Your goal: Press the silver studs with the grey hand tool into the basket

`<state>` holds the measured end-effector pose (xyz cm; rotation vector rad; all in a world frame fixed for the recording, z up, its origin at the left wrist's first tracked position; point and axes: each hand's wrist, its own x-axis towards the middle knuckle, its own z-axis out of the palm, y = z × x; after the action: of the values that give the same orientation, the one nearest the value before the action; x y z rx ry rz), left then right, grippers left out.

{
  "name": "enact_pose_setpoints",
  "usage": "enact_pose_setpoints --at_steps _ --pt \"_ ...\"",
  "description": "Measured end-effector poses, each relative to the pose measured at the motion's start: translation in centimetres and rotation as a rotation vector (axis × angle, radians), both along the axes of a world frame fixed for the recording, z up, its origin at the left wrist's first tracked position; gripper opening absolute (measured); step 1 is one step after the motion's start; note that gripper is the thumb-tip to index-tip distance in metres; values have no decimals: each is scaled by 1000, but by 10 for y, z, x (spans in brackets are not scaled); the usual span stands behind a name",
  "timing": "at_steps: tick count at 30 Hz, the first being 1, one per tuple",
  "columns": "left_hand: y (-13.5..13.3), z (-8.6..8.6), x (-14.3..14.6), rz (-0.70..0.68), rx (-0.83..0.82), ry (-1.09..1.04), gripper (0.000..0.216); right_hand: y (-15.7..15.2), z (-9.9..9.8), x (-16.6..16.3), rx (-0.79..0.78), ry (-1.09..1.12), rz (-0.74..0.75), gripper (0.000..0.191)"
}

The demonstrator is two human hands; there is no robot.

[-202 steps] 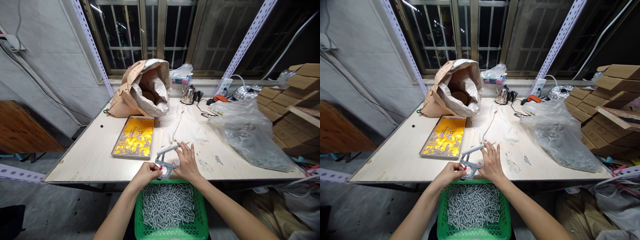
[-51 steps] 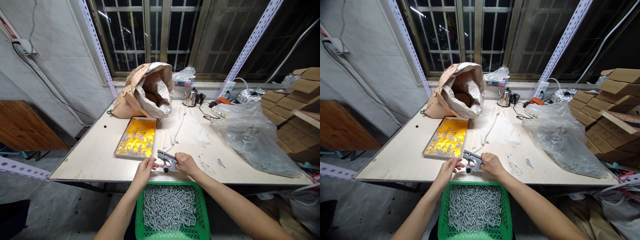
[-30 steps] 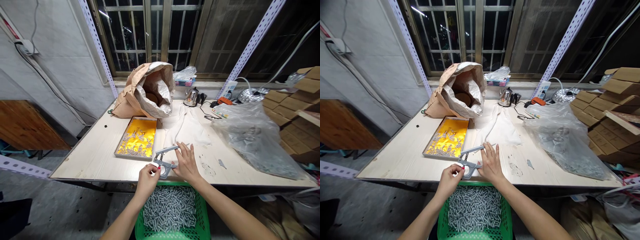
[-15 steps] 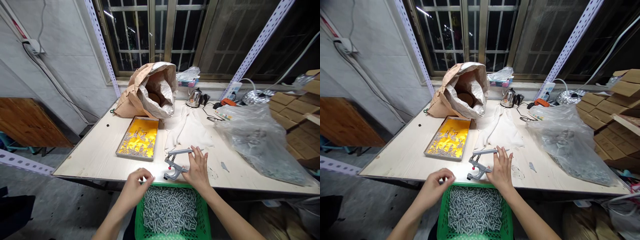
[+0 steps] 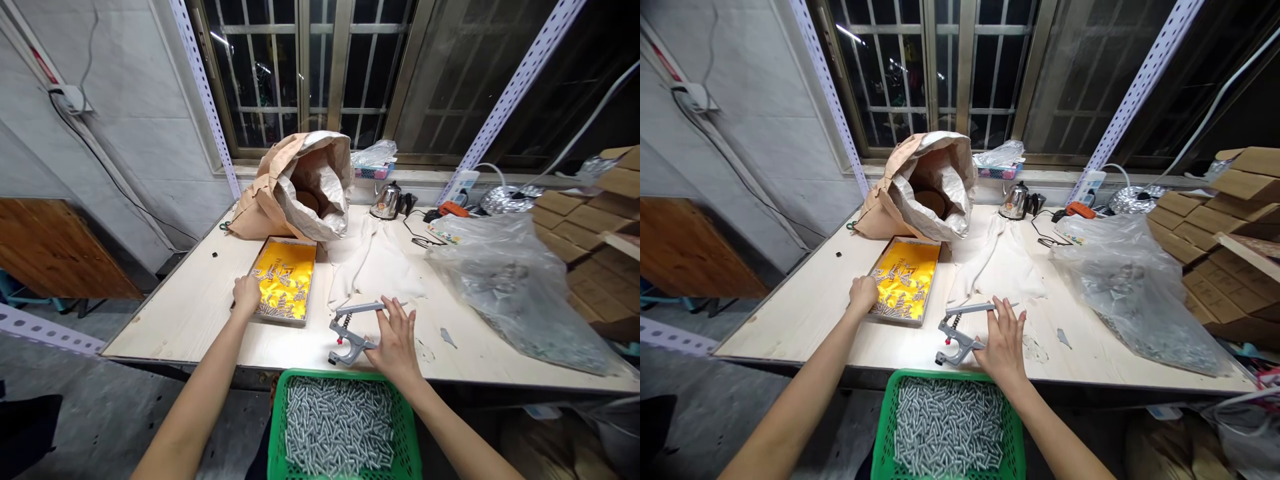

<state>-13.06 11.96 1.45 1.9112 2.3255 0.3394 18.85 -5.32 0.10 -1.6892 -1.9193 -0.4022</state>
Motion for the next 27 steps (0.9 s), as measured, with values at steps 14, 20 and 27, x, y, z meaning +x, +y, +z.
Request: enact_pose_setpoints --at_steps 14,20,27 --pt "-103 2 66 -130 -252 -1489 30 19 14 -14 -31 4 22 62" --pt "-135 6 91 -127 -486 -1689 33 25 22 -24 -102 -5 49 65" --pt "-135 4 89 -317 -542 -1426 27 22 20 -24 -152 -37 109 66"
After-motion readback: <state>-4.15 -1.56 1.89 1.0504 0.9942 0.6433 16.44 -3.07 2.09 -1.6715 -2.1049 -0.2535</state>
